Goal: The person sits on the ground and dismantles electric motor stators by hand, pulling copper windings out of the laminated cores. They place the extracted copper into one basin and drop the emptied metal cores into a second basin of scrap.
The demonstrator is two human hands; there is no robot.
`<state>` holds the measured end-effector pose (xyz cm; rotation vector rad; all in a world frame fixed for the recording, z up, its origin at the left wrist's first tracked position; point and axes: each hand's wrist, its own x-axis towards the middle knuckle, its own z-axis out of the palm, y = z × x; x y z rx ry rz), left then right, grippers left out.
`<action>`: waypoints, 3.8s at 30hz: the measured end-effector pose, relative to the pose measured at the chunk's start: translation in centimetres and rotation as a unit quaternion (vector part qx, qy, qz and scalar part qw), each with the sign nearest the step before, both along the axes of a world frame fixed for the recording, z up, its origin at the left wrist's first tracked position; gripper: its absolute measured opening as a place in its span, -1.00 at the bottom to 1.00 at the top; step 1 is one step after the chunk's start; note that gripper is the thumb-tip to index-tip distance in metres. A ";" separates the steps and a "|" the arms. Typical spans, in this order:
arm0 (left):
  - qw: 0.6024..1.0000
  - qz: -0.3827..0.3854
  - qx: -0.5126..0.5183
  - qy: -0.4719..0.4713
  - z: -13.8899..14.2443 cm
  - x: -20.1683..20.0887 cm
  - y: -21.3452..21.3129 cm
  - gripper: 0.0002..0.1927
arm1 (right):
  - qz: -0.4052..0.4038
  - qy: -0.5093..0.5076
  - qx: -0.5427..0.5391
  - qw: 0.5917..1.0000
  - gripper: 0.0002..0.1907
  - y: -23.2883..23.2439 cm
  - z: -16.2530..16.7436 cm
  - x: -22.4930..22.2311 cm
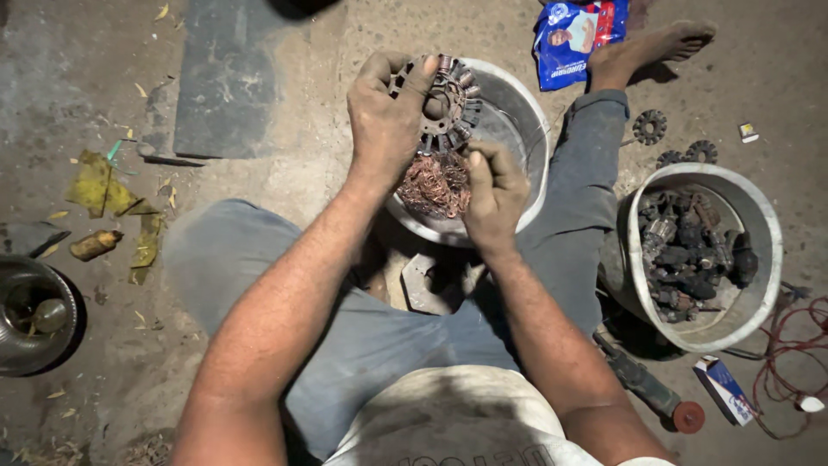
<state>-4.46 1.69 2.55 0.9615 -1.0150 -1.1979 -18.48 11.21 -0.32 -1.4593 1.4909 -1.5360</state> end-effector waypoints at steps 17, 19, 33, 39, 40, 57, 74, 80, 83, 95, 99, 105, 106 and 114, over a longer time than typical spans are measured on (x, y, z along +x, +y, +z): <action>0.998 0.031 0.028 0.038 0.3 0.7 -0.1 -0.75 | 0.042 0.072 0.020 0.996 -0.80 -0.7 -2.1 -0.5; 0.998 0.022 0.042 0.035 0.2 0.4 0.2 -0.76 | 0.055 0.098 -0.051 0.992 -0.65 -0.8 -1.1 -0.9; 0.999 0.018 0.017 0.044 0.6 0.7 -0.8 -0.79 | -0.005 -0.046 0.045 0.998 -0.84 -0.3 -1.4 -1.4; 0.997 0.041 0.027 0.063 0.3 1.2 -0.5 -0.77 | 0.078 0.073 0.014 0.994 -0.79 -0.9 -2.9 -0.7; 0.997 0.043 0.021 0.054 0.2 1.1 -0.5 -0.77 | 0.089 0.122 -0.036 0.988 -0.76 -0.8 -2.6 -0.7; 0.993 0.020 0.098 0.070 0.1 0.3 -0.3 -0.79 | 0.045 0.002 0.041 0.998 -0.82 -0.9 -2.3 0.1; 1.000 0.015 0.016 0.010 -0.2 0.0 -0.3 -0.74 | -0.021 0.064 -0.007 0.998 -0.86 -0.2 0.3 0.7; 0.998 0.022 0.049 0.028 -0.1 -0.4 -0.2 -0.72 | -0.003 0.010 -0.020 1.000 -0.87 -0.3 0.5 -0.1; 0.997 0.041 0.040 -0.047 0.1 0.0 -0.4 -0.73 | 0.003 -0.017 -0.017 1.000 -0.87 0.2 1.0 -0.5; 0.995 0.055 0.063 -0.058 -0.3 -0.4 0.3 -0.78 | -0.023 0.195 -0.078 0.977 -0.81 -0.2 0.1 -1.5; 0.992 0.082 0.060 -0.073 -0.5 -0.8 -0.4 -0.77 | -0.036 0.193 -0.087 0.977 -0.82 0.5 -0.1 -2.1; 0.996 0.017 0.086 0.001 -1.0 -1.7 0.5 -0.78 | 0.006 0.181 -0.019 0.983 -0.84 -0.7 -1.6 -2.4; 0.997 0.019 0.074 0.014 -1.1 -1.8 0.5 -0.79 | 0.022 0.212 -0.036 0.976 -0.83 -0.8 -1.7 -2.4; 0.996 0.076 0.023 -0.043 -0.5 -1.2 -0.1 -0.75 | 0.026 0.008 0.018 0.999 -0.85 -0.1 -0.6 -0.3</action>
